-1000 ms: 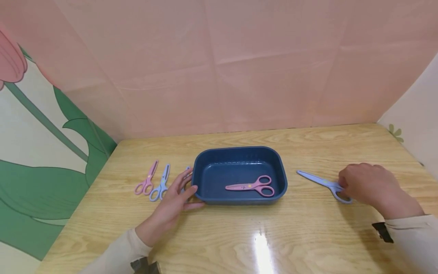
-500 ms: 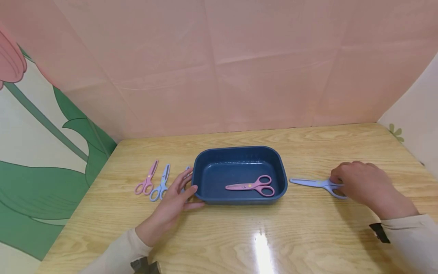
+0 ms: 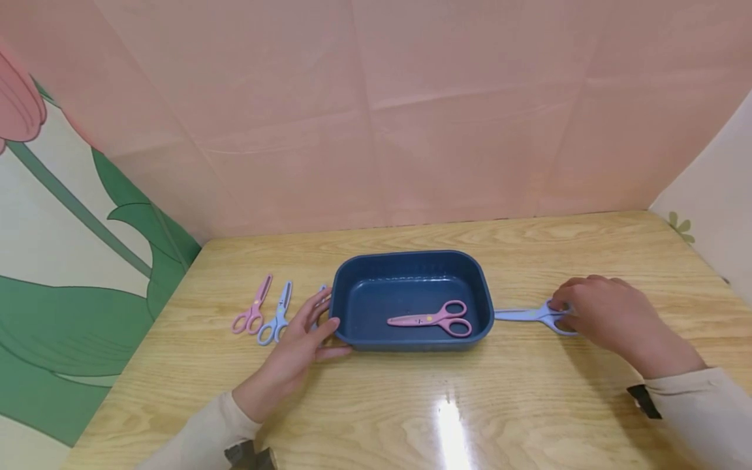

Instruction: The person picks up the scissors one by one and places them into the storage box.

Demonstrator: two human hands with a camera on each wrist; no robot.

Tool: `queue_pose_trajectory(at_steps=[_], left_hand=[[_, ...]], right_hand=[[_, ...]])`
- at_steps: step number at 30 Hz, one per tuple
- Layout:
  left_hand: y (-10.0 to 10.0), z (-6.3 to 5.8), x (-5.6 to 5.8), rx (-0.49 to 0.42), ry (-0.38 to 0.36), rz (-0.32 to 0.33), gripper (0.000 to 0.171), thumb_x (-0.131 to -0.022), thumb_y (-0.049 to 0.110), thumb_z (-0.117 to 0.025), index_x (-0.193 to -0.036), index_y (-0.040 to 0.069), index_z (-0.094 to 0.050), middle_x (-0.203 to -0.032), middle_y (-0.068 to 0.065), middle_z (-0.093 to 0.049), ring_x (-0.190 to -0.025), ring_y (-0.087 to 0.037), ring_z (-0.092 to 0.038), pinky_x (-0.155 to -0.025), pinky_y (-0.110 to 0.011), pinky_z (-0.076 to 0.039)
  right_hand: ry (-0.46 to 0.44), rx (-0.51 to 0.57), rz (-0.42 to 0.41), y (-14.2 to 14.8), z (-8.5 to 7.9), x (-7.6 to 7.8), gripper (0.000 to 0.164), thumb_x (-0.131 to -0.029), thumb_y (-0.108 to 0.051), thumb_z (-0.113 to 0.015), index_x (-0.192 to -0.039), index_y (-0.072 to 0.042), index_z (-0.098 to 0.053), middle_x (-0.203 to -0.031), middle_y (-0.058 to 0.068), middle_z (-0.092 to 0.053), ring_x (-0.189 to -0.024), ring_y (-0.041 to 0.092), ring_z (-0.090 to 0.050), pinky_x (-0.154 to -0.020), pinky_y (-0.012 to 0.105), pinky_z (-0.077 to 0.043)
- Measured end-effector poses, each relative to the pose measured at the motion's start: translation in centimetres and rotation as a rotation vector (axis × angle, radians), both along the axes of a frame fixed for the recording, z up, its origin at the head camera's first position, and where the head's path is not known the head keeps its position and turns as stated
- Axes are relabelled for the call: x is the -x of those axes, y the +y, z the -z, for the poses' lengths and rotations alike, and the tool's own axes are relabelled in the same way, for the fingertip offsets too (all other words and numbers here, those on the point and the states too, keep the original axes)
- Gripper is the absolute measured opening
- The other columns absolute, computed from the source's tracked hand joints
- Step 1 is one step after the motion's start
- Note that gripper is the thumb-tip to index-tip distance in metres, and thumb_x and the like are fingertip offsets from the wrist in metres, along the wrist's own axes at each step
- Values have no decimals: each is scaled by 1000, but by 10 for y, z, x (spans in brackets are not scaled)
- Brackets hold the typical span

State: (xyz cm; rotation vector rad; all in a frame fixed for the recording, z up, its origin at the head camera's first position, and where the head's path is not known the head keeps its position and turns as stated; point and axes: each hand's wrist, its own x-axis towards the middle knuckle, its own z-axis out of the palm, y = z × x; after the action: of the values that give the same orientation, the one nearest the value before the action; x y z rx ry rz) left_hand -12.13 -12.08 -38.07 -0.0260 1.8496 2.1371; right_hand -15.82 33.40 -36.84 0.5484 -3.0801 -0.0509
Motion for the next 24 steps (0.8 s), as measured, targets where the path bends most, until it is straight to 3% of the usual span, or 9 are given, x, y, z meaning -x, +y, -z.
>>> queue_pose_trajectory(at_steps=[12, 24], left_hand=[[-1, 0, 1, -2, -1, 3, 59, -97, 12, -54, -148, 28, -29, -157, -7, -25, -117, -39, -58, -82, -49, -57], [-2, 0, 1, 2, 5, 10, 60, -96, 12, -55, -147, 27, -29, -157, -8, -25, -116, -40, -58, -82, -49, -57]], right_hand=[[16, 31, -50, -8, 2, -1, 27, -72, -29, -81, -97, -23, -75, -123, 17, -63, -100, 44, -63, -75, 60, -50], [41, 64, -110, -7, 5, 0, 25, -68, -22, -83, -93, -21, -76, -121, 13, -65, -98, 36, -66, -77, 56, -53]])
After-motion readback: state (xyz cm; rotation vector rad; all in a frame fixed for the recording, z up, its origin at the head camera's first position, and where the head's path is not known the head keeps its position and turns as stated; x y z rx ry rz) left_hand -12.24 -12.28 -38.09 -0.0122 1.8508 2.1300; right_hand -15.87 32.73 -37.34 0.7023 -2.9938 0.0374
